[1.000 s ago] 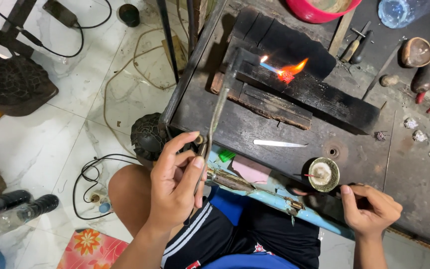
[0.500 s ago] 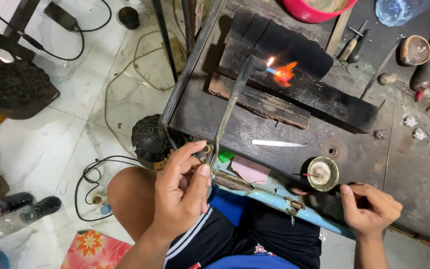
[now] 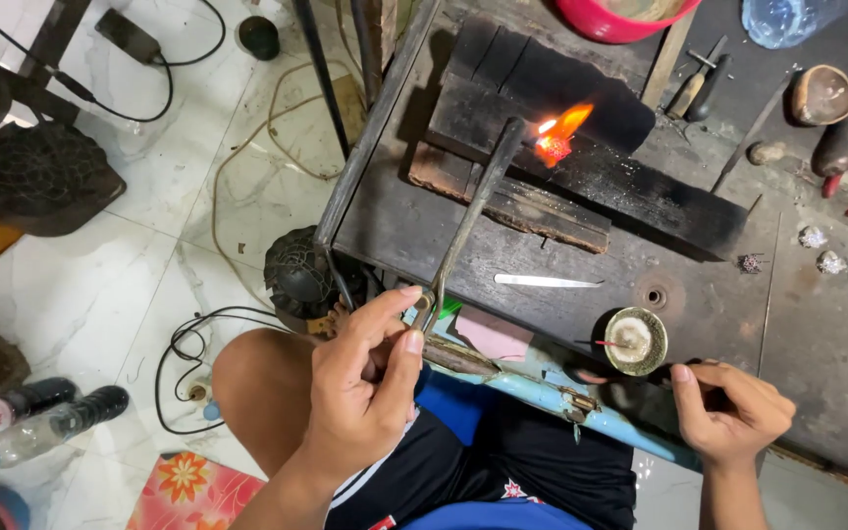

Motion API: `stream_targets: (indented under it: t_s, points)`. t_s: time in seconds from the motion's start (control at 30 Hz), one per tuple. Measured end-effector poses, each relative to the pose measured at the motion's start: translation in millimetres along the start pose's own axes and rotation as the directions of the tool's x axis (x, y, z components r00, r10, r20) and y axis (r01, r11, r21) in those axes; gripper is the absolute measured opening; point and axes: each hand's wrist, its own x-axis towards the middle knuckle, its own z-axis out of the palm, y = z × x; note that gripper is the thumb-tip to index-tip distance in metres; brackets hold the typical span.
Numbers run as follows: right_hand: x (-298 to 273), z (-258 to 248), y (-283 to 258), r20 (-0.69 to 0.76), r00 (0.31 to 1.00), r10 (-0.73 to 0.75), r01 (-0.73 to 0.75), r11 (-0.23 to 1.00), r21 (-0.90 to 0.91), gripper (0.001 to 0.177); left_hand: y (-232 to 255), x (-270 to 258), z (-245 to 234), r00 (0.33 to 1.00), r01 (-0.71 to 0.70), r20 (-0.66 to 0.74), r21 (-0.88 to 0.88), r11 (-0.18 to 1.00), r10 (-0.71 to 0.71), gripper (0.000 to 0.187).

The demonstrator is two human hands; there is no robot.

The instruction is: Using a mouth-blown torch to heat and solder small jewelry components on a soldering block at a workbench.

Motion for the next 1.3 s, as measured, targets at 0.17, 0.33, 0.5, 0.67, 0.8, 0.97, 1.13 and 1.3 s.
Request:
stream_targets:
  t_s: [0.17,0.33,0.5,0.67,0.8,0.97,1.13,1.3]
  points:
    - [-0.7,-0.2,0.9,-0.004,1.0,-0.01,0.01,1.0,0.016,0.028,3.0,0.2,0.7,1.0,-0.029,0.013,0.052,0.998,0.029,0.03]
    - [-0.7,-0.6,1.5,0.001,1.0,-0.007,0.007,1.0,0.01,0.027,5.6,0.2,3.5,0.999,-0.052,0.002,0.082,0.995,0.052,0.029]
    - [-1.6,-1.0,3.3,-0.011,1.0,-0.017,0.017,1.0,0.021,0.026,2.0,-0.6,6.1,0.997,-0.074,0.002,0.132,0.989,0.074,0.029]
    - [0.1,-0.7,1.2,-0.014,1.0,-0.019,0.02,0.999,0.045,0.025,2.8,-2.6,7.0,0.996,-0.088,0.003,0.153,0.984,0.088,0.031]
    - [1.2,-0.7,0.7,-0.019,1.0,-0.025,0.026,0.998,0.055,0.024,4.3,-4.4,7.6,0.994,-0.106,-0.019,0.185,0.977,0.112,0.03]
    - [2.7,-1.7,-3.0,-0.009,1.0,-0.013,0.014,0.998,0.057,0.025,6.8,-7.6,7.4,0.991,-0.129,-0.012,0.216,0.968,0.135,0.03]
    - [1.1,-2.2,0.3,-0.01,1.0,-0.01,0.01,0.998,0.056,0.025,6.1,-6.2,9.8,0.992,-0.123,-0.002,0.211,0.97,0.127,0.031]
    - [1.8,-1.9,-0.9,-0.007,1.0,-0.003,0.003,0.998,0.063,0.025,4.0,-6.9,9.0,0.995,-0.092,-0.009,0.228,0.969,0.097,0.031]
